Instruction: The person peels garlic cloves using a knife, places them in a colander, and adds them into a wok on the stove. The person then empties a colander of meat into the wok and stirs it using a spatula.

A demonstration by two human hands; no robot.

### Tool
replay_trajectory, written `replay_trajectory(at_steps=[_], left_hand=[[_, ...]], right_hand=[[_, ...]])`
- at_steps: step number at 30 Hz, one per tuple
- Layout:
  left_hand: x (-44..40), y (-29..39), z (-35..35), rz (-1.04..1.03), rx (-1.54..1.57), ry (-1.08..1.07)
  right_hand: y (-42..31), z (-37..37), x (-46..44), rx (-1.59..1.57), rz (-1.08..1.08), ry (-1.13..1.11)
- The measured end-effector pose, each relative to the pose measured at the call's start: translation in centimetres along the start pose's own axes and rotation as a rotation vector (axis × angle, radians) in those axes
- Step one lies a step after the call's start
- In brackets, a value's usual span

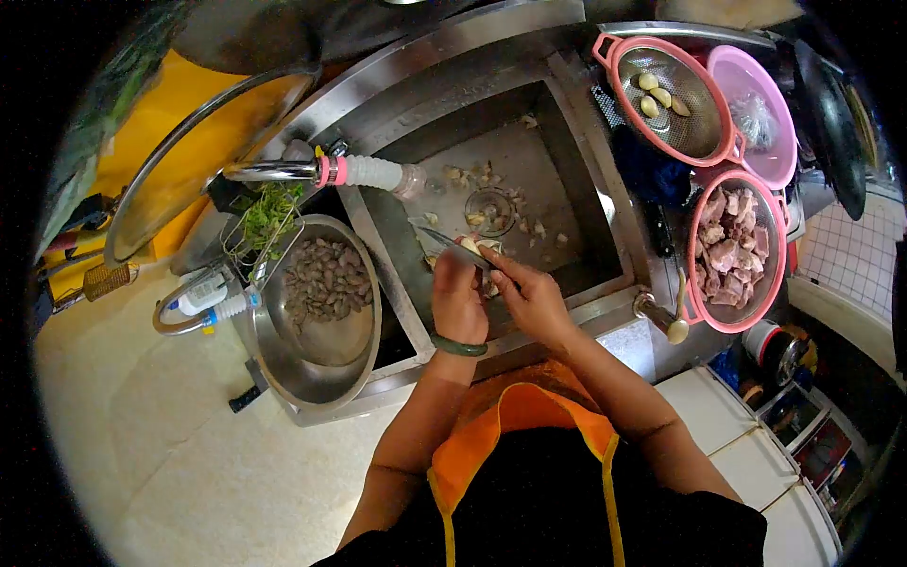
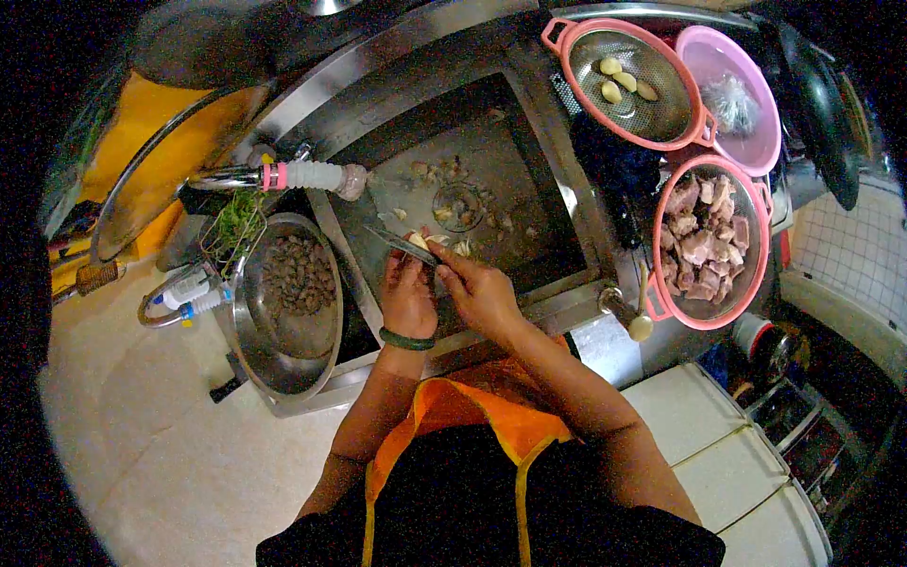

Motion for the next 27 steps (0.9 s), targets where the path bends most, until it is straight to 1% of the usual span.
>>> replay_trajectory(at_steps=[3,6,9,11,12,14,15,18,21,24,27], left_hand=[[0.0,0.0,0.4,-0.004,-0.036,0.024],[0.1,-0.1,0.7,-0.004,-0.024,0.025],[0.1,-0.1,0.5,0.008,-0.002,-0.014],[0.0,0.1,0.0,0.038,0.008,-0.06],[0.0,0.2,-0.1,0.109,0.029,-0.054],[-0.1,0.4,-0.1,0.251,0.072,-0.042],[-0.3,0.4,0.3,0.251,0.059,-0.056],[-0.9,0.1,1.3,0.236,0.02,-0.08],[-0.9,0.1,1.4,0.221,-0.039,-0.07],[-0.7,0.6,0.9,0.229,-0.095,-0.075],[-0.7,0.8,1.0,0.208,-0.095,-0.086]], right_hand=[[0.3,0.0,-0.1,-0.002,0.009,-0.002],[0.4,-0.4,-0.1,-0.228,0.071,0.028],[1.5,-0.4,-0.3,-0.45,-0.27,-0.076],[1.7,-0.2,-0.9,-0.543,-0.239,-0.053],[1.8,-0.1,-1.1,-0.589,-0.222,-0.04],[1.8,0.0,-1.3,-0.626,-0.224,-0.058],[1.9,0.0,-1.4,-0.645,-0.225,-0.068],[1.9,0.7,-1.3,-0.567,-0.255,-0.192],[1.0,0.6,-1.4,-0.569,-0.131,-0.189],[1.1,0.6,-1.6,-0.606,-0.183,-0.295],[1.6,0.4,-1.7,-0.545,-0.104,-0.27]])
Point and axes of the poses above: each hand's wrist, its own x-axis away from the middle knuckle, its own z-axis out of the back of the hand, y = z × x, the point moved 2 cm from there along -x, towards the middle knuckle, and after that the axes turned 5 degrees about -z, right-handed, at the moved point
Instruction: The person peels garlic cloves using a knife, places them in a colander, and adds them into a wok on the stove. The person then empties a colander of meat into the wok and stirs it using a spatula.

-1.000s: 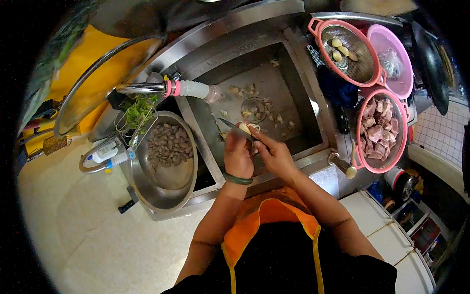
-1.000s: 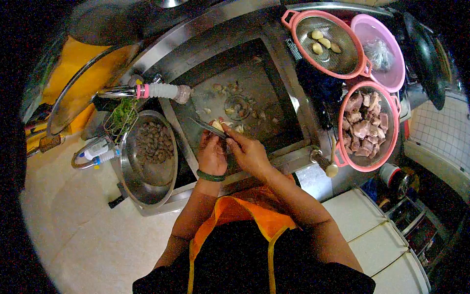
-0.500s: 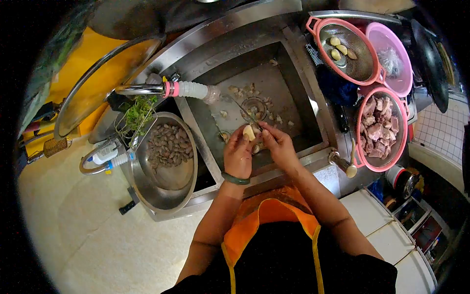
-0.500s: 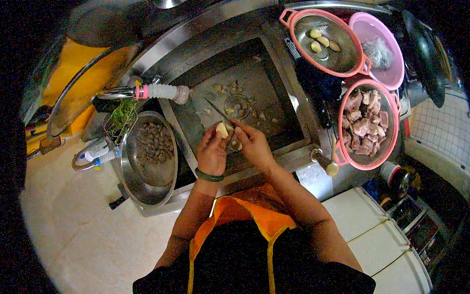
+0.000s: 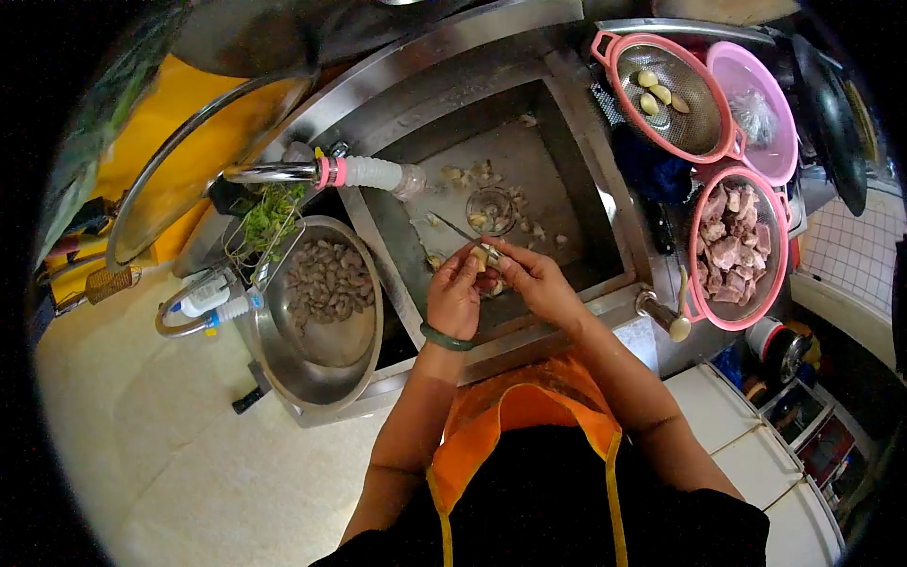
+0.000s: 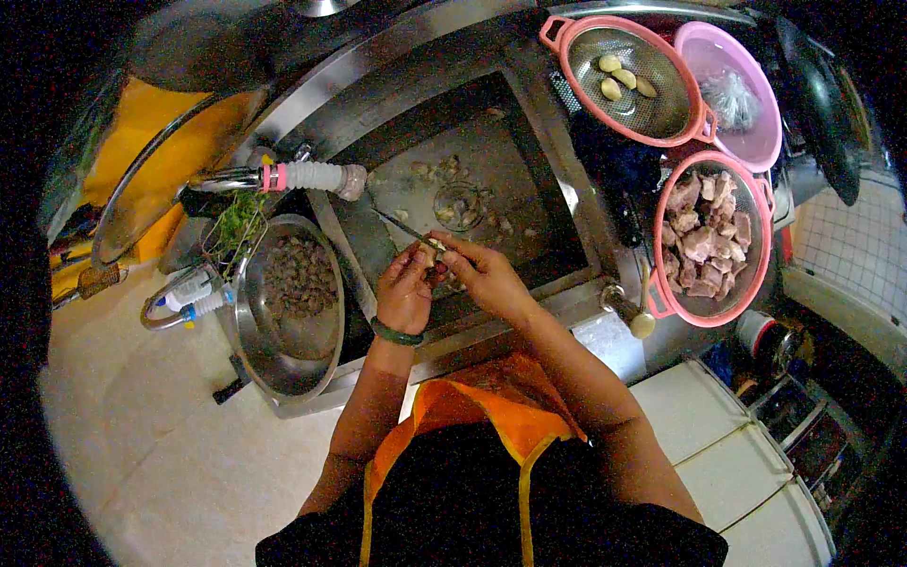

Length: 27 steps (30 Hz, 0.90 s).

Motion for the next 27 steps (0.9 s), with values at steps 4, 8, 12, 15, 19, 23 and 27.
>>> replay_trajectory(at_steps=[4,8,12,15,19,23,27], left_hand=[[0.0,-0.2,0.4,-0.002,0.006,-0.017],[0.2,-0.2,0.4,-0.007,-0.033,-0.05],[-0.1,-0.2,0.6,0.056,-0.014,-0.12],[-0.2,-0.1,0.4,0.044,0.006,-0.162],[-0.4,0.3,-0.2,-0.022,-0.126,-0.143],[-0.9,0.1,0.0,-0.133,-0.385,-0.14],[-0.9,0.4,0.1,0.028,-0.001,-0.072]], right_hand=[[-0.1,-0.1,0.2,0.14,0.028,0.08],[-0.7,0.3,0.5,0.278,0.001,0.109],[0.7,0.9,-0.1,-0.124,-0.073,0.041],[-0.4,1.5,0.4,-0.299,-0.234,-0.013],[-0.7,1.1,0.2,-0.31,-0.229,-0.001],[-0.7,1.2,0.0,-0.243,-0.23,0.005],[-0.8,2.0,-0.4,-0.254,-0.271,0.218]])
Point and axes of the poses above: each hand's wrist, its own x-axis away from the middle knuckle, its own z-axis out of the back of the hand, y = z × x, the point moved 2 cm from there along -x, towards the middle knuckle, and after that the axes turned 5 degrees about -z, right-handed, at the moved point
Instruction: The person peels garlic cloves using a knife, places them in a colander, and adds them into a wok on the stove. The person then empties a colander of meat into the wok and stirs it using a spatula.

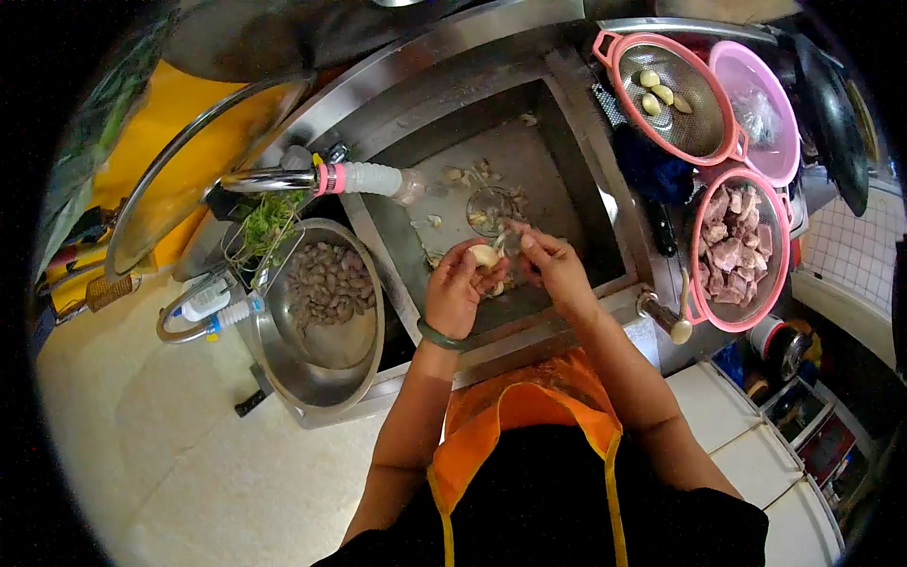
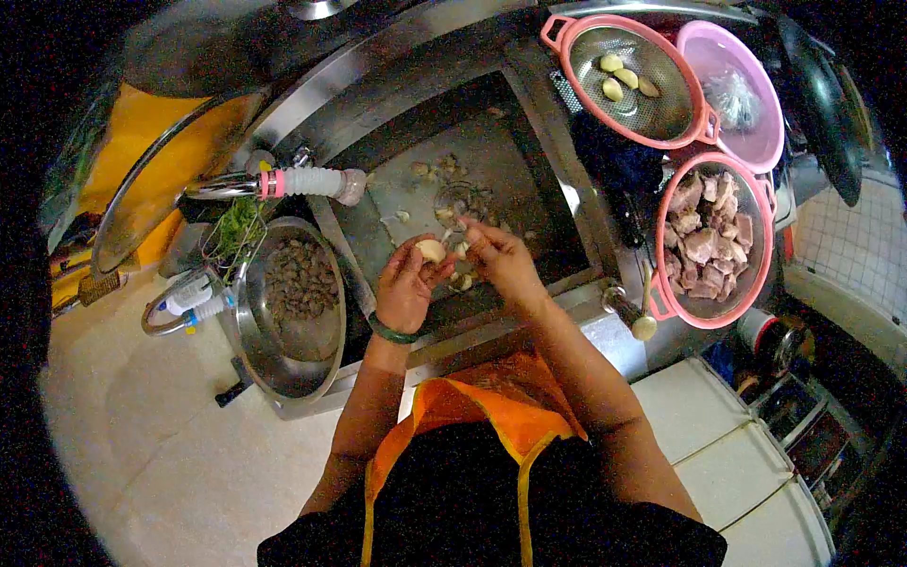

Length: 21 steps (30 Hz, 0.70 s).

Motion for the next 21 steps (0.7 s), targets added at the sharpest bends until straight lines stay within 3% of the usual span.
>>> replay_trajectory(at_steps=[3,8,11,14,17,21], left_hand=[[-0.6,-1.1,2.2,0.027,0.111,-0.003],[-1.8,-0.4,-1.1,0.006,0.033,-0.034],[-2.7,-1.0,-0.2,-0.054,-0.053,0.136],[-3.3,-2.0,0.7,0.15,0.17,0.065],[-3.2,-1.7,-0.2,0.273,0.282,-0.145],[-2.7,-2.5,0.6,0.17,0.205,-0.232]], right_hand=[[-0.1,0.7,-0.6,-0.218,0.072,0.167],[1.2,-0.5,-0.7,-0.087,0.043,-0.06],[1.6,-1.4,-0.6,-0.191,0.013,-0.135],[1.3,-1.2,-0.2,-0.151,-0.032,-0.211],[1.2,-1.0,0.0,-0.258,-0.075,-0.259],[0.3,-0.2,0.4,-0.255,-0.061,-0.186]])
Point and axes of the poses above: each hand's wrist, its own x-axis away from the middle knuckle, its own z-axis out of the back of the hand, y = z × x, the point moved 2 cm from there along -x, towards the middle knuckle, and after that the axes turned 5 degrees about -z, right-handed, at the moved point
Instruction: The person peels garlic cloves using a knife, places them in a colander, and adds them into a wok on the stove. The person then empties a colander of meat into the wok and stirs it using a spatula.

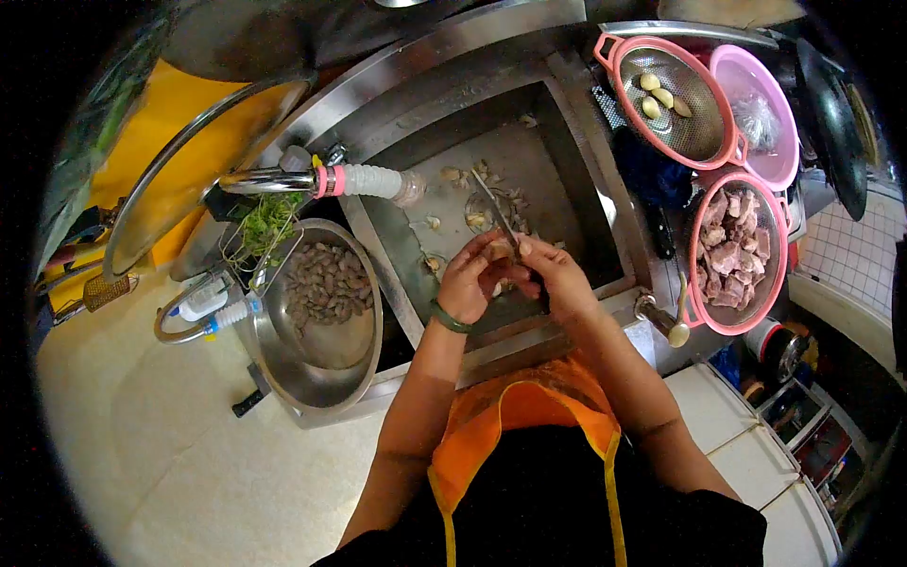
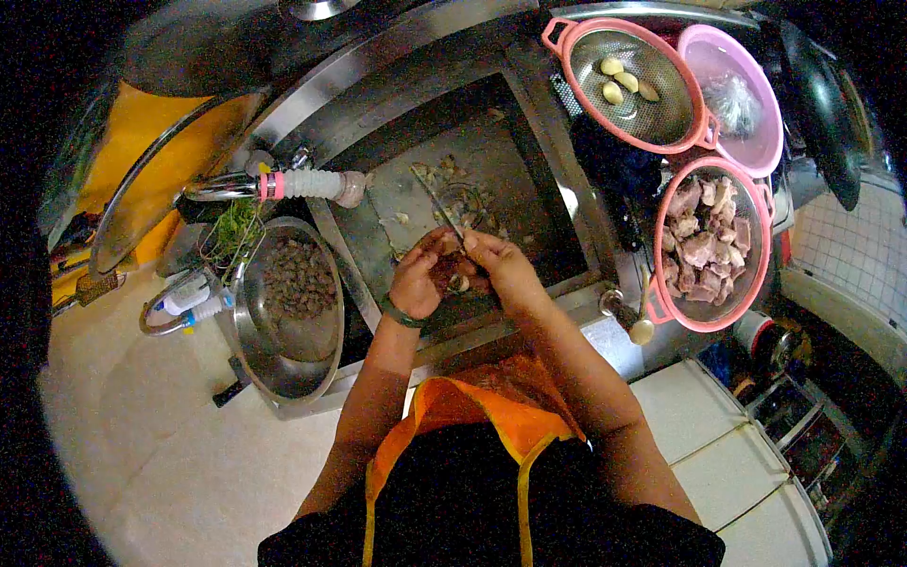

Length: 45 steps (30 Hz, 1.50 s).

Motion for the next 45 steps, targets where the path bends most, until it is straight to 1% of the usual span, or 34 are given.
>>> replay_trajectory(at_steps=[2,5,6,8,9,10,13,14,17,18,21,23,24,27,29,30,33,35,36,38,39,40,42,45], left_hand=[[0.1,-0.2,1.0,-0.024,-0.061,0.066],[0.4,0.7,0.7,-0.089,-0.118,0.113],[0.4,0.9,0.9,-0.122,-0.12,0.12],[0.2,1.2,1.4,-0.19,-0.125,0.13],[0.2,1.4,0.9,-0.189,-0.112,0.143],[0.2,1.6,0.1,-0.188,-0.1,0.154],[0.1,1.6,-0.6,-0.186,-0.113,0.174],[0.1,1.6,-0.6,-0.185,-0.126,0.179],[0.2,2.4,-1.9,-0.133,-0.195,0.153],[0.3,2.5,-2.0,-0.131,-0.23,0.155],[0.4,2.6,-1.8,-0.125,-0.328,0.168],[0.3,2.4,-1.0,-0.12,-0.383,0.178],[0.2,2.3,-1.0,-0.137,-0.379,0.15],[0.2,2.3,-1.0,-0.185,-0.36,0.09],[0.2,2.3,-1.0,-0.208,-0.34,0.08],[0.2,2.2,-0.9,-0.208,-0.325,0.09],[0.1,2.0,-0.8,-0.211,-0.273,0.117],[0.2,1.9,-0.7,-0.214,-0.226,0.125],[0.3,1.8,-0.1,-0.176,-0.207,0.104],[0.3,1.8,1.4,-0.102,-0.166,0.063],[0.4,2.0,1.0,-0.1,-0.152,0.056],[0.5,2.1,0.5,-0.098,-0.139,0.049],[0.7,2.3,-0.3,-0.107,-0.143,0.056],[0.7,2.1,-0.9,-0.14,-0.169,0.087]], right_hand=[[-0.5,0.8,-0.1,0.032,0.031,0.079],[-1.4,1.7,0.0,-0.039,0.104,0.221],[-1.7,2.1,-0.5,-0.126,0.17,0.198],[-2.4,2.6,-0.8,0.031,0.204,0.281],[-2.8,2.5,-0.7,0.109,0.222,0.323],[-2.5,2.5,-0.9,0.235,0.227,0.275],[-1.7,0.9,-0.7,0.603,0.392,0.16],[-1.4,0.8,-0.8,0.762,0.487,0.153],[-1.4,-0.1,-0.3,0.885,0.413,0.128],[-2.0,-0.7,0.2,0.848,0.369,0.143],[-1.6,-0.2,0.0,0.974,0.373,0.16],[-1.1,0.3,-0.2,0.985,0.412,0.16],[-1.0,0.4,-0.3,0.991,0.431,0.161],[-1.1,0.3,0.0,1.008,0.391,0.19],[-1.0,0.1,0.2,0.941,0.369,0.183],[-1.0,0.1,0.3,0.908,0.358,0.18],[-0.1,0.9,-0.3,0.916,0.413,0.209],[-0.6,0.5,0.1,0.786,0.376,0.156],[-0.9,0.3,0.3,0.722,0.358,0.13],[-1.0,1.5,-0.4,0.592,0.366,0.203],[-1.4,2.0,-0.7,0.527,0.368,0.238],[-1.9,2.4,-0.7,0.368,0.205,0.299],[-2.2,3.2,-1.4,0.384,0.305,0.305],[-1.9,3.2,-1.1,0.529,0.326,0.259]])
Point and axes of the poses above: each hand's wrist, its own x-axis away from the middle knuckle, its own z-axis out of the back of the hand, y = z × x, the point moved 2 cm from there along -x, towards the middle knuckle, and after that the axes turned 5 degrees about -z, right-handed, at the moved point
